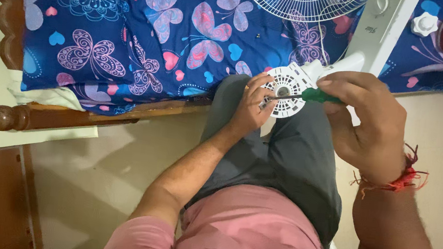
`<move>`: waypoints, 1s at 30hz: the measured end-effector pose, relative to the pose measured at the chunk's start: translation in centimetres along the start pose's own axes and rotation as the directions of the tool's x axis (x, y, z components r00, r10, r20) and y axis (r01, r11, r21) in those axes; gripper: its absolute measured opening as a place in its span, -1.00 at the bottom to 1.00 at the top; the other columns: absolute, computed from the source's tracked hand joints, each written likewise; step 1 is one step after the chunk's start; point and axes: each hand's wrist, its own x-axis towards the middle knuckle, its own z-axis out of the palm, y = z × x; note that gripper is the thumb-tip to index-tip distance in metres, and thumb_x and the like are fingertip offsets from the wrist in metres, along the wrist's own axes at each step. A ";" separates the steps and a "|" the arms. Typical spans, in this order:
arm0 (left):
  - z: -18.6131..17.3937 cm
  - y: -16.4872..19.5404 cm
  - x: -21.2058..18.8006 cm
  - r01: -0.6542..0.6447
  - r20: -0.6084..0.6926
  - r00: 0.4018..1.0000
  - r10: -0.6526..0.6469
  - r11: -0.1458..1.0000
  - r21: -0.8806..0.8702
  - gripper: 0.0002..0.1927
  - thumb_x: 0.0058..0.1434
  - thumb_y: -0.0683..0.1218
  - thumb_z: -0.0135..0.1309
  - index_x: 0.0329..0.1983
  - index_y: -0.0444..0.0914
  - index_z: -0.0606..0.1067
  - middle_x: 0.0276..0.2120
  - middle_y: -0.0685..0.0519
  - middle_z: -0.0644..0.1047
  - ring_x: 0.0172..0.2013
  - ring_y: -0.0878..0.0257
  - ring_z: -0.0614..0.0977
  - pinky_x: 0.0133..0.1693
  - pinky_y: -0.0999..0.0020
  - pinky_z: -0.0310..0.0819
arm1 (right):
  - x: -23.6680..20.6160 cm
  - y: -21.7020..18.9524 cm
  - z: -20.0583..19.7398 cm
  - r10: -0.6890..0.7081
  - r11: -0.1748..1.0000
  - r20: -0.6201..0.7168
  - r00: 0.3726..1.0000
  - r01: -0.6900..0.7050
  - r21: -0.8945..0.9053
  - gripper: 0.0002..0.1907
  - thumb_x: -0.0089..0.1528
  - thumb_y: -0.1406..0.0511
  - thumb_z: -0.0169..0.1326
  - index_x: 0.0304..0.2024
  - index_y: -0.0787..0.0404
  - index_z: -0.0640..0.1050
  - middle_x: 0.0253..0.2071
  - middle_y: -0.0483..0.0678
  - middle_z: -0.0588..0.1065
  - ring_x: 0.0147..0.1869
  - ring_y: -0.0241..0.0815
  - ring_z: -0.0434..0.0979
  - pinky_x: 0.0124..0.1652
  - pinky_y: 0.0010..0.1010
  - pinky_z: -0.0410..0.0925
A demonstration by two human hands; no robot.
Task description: The person uses a screwdriver to loosen and remove screws from the rear hub of a white electric fan. They then detach the fan head from the stand and continue to unscrew the central hub nut while holding the fan head on their lap.
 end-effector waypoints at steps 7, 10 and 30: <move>0.4 -0.9 -0.4 0.006 -0.035 0.999 -0.007 1.000 -0.027 -0.85 0.27 -0.23 0.16 -0.13 -0.29 0.46 0.19 -0.11 0.47 0.34 -0.12 0.41 0.31 -0.01 0.26 | 0.4 -0.1 -0.5 -0.043 0.999 -0.054 0.998 0.043 -0.002 -0.67 0.24 0.64 0.13 0.01 0.34 0.44 -0.03 0.14 0.54 0.04 0.06 0.61 -0.02 -0.25 0.47; 0.4 -1.1 -0.5 0.012 -0.044 0.999 -0.012 1.000 -0.011 -0.84 0.30 -0.23 0.17 -0.13 -0.29 0.43 0.19 -0.10 0.46 0.34 -0.11 0.41 0.32 0.01 0.26 | 0.2 0.7 -0.7 -0.073 0.997 -0.052 0.996 0.075 0.023 -0.69 0.25 0.65 0.09 0.00 0.38 0.42 -0.06 0.19 0.53 0.00 0.03 0.61 -0.06 -0.29 0.49; -2.4 -7.5 8.0 0.404 -0.242 0.892 -0.381 0.913 0.052 -0.86 0.27 -0.20 0.14 -0.13 -0.31 0.61 -0.28 -0.06 0.59 -0.27 0.13 0.63 -0.19 0.28 0.54 | -4.9 9.4 3.1 0.292 0.886 -0.409 0.865 -0.083 0.456 -0.75 0.60 0.40 0.09 0.17 0.30 0.28 0.14 0.09 0.38 -0.10 -0.29 0.41 -0.22 -0.52 0.41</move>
